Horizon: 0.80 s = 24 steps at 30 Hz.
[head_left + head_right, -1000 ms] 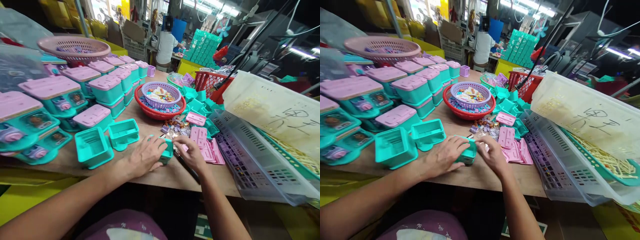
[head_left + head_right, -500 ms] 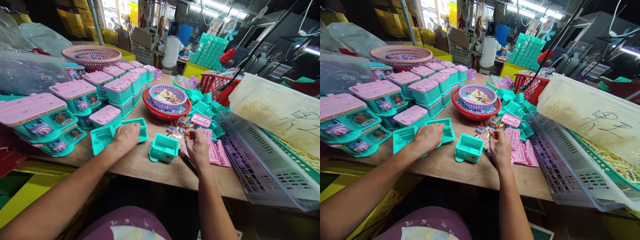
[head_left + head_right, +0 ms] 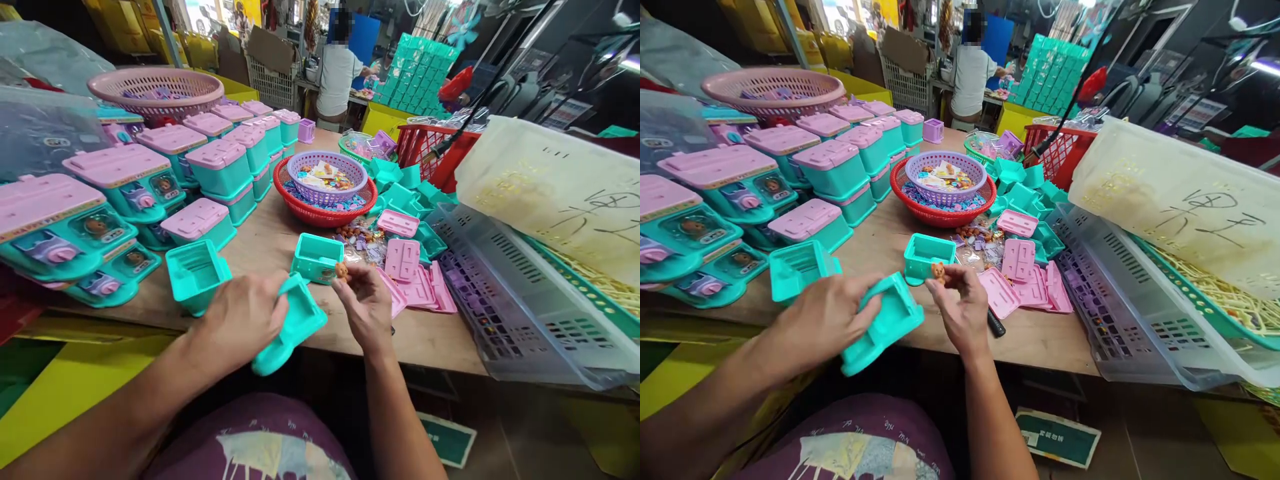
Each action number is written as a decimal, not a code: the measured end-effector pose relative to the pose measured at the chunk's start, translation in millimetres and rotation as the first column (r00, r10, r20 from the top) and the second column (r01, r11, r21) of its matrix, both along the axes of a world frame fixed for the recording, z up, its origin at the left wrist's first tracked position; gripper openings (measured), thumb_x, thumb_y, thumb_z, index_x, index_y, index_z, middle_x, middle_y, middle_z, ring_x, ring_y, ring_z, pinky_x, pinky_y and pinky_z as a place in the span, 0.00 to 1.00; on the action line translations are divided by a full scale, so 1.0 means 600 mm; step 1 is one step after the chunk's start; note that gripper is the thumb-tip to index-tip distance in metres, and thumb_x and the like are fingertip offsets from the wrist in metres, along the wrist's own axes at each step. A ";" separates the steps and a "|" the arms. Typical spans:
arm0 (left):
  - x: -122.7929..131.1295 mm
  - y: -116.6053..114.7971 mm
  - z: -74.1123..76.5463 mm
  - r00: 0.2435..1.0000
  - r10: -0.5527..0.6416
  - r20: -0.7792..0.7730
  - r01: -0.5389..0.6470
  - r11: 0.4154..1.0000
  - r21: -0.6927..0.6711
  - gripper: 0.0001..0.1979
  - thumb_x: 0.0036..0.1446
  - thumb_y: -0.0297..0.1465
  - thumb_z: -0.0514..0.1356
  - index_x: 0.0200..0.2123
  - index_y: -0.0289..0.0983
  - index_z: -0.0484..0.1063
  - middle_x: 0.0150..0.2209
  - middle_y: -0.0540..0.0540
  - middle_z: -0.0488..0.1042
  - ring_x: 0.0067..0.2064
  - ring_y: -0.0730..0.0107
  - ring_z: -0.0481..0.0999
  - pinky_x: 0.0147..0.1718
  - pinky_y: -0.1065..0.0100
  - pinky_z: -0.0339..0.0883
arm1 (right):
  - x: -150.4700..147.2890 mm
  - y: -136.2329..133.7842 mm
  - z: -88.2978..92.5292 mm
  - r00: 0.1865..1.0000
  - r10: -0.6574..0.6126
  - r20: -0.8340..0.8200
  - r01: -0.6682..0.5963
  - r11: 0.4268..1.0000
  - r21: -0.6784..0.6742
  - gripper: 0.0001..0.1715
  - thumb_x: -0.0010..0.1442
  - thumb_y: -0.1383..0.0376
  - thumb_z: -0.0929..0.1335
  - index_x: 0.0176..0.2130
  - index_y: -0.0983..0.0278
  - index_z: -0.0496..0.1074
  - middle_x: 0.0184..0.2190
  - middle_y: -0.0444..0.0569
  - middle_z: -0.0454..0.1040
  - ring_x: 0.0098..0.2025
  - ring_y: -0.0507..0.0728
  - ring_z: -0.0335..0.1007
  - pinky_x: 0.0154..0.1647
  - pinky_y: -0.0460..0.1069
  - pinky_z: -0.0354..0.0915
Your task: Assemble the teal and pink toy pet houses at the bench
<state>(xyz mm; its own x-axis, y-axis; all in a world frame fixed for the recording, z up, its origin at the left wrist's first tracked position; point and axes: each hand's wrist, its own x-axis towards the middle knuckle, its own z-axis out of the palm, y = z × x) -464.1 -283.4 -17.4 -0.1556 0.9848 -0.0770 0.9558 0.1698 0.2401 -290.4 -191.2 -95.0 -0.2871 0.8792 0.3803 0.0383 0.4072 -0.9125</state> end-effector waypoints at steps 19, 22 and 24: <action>0.015 0.036 -0.057 0.951 -0.103 0.291 0.123 0.991 -0.049 0.13 0.64 0.41 0.50 0.40 0.40 0.69 0.34 0.46 0.77 0.37 0.62 0.78 0.36 0.68 0.67 | 0.004 -0.093 -0.010 0.734 -0.331 0.593 0.049 0.897 0.439 0.08 0.64 0.57 0.67 0.40 0.57 0.74 0.34 0.45 0.77 0.44 0.60 0.68 0.46 0.57 0.51; 0.008 0.043 -0.063 0.936 -0.119 0.331 0.137 0.990 -0.030 0.13 0.63 0.41 0.50 0.42 0.41 0.69 0.33 0.47 0.77 0.37 0.62 0.79 0.36 0.67 0.68 | -0.004 -0.086 -0.021 0.715 -0.359 0.600 0.049 0.882 0.469 0.07 0.64 0.57 0.67 0.39 0.56 0.74 0.35 0.45 0.78 0.47 0.61 0.68 0.49 0.59 0.52; 0.001 0.049 -0.067 0.924 -0.135 0.357 0.146 0.989 -0.002 0.14 0.61 0.42 0.51 0.43 0.41 0.68 0.35 0.46 0.78 0.38 0.61 0.79 0.37 0.66 0.68 | -0.009 -0.084 -0.025 0.721 -0.367 0.588 0.056 0.876 0.479 0.07 0.64 0.58 0.67 0.37 0.56 0.74 0.35 0.44 0.78 0.50 0.62 0.67 0.51 0.60 0.51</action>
<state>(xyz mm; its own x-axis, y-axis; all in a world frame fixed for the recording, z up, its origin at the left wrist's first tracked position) -463.4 -254.3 -57.8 0.0269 0.9912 -0.1300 0.8232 0.0518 0.5655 -295.6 -241.7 -109.8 -0.4209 0.7569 0.5000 0.6808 0.6278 -0.3772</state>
